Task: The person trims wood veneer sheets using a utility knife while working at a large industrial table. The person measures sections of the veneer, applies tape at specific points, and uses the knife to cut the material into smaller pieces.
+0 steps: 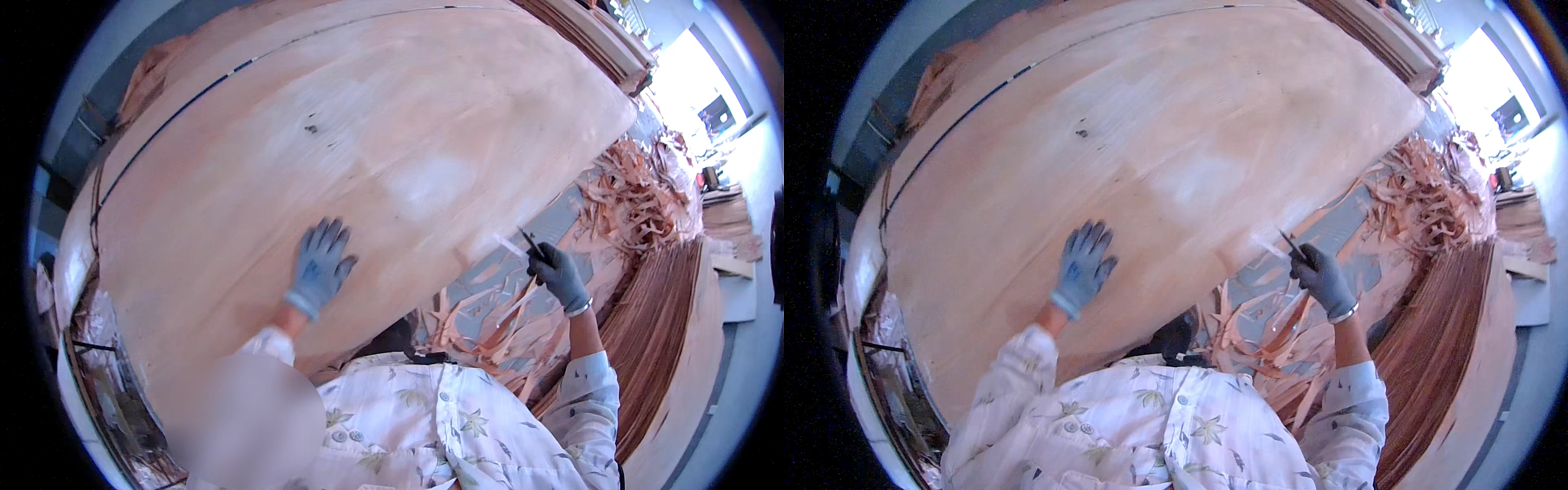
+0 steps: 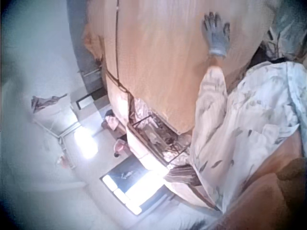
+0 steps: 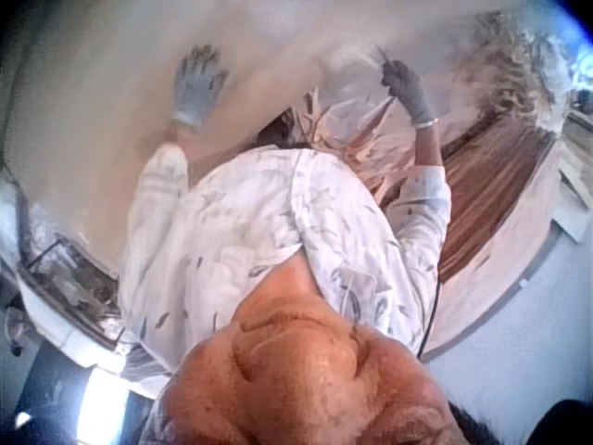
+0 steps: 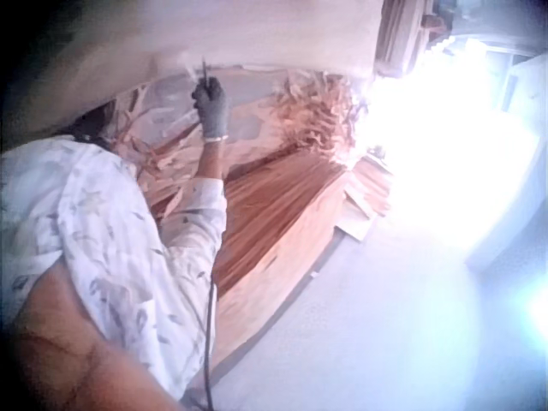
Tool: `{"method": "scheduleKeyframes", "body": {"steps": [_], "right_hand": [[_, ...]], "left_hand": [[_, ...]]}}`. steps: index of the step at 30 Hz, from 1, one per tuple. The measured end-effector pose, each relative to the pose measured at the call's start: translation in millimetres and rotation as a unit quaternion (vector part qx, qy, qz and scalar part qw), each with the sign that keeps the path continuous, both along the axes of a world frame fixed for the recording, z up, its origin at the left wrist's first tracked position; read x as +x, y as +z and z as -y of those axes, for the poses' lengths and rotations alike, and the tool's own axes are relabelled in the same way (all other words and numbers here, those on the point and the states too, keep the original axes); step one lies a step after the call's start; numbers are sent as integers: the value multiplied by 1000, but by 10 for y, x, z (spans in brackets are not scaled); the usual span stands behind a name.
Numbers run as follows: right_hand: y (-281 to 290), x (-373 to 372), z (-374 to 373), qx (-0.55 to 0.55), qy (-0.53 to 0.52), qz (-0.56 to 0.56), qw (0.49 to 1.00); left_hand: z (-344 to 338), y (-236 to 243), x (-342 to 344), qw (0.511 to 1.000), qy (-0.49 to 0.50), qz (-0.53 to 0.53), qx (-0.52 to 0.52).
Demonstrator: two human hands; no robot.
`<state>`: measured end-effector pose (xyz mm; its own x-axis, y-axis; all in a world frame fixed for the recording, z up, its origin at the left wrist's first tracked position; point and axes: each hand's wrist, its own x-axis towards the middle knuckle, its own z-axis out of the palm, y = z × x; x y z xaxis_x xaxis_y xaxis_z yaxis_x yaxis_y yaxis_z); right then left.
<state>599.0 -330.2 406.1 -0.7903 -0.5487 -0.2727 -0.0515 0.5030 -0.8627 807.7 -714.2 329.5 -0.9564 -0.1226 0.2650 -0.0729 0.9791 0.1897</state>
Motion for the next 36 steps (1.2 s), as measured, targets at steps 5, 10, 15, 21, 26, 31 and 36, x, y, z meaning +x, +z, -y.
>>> {"method": "scheduleKeyframes", "body": {"steps": [5,10,15,21,26,31,36], "right_hand": [[214,-734,742,33,10,-8,999],[-190,-1267,1581,-20,48,78,996],[-667,-1683,2322,-54,69,154,984],[-1094,-2289,2492,-53,66,110,990],[-1238,-2494,2476,-90,127,146,977],[-1183,-2483,2447,31,167,13,985],[-902,-2519,2406,155,288,-213,921]], "left_hand": [[111,-369,-1445,997,58,-35,-20],[118,-472,-1658,998,56,8,-15],[150,-422,-1693,998,62,28,-1],[118,-362,-1883,998,53,12,-3],[-30,-338,-2594,999,19,-29,-22],[-91,-493,-2985,999,33,9,5],[-74,-398,-2989,998,45,37,-10]]}}
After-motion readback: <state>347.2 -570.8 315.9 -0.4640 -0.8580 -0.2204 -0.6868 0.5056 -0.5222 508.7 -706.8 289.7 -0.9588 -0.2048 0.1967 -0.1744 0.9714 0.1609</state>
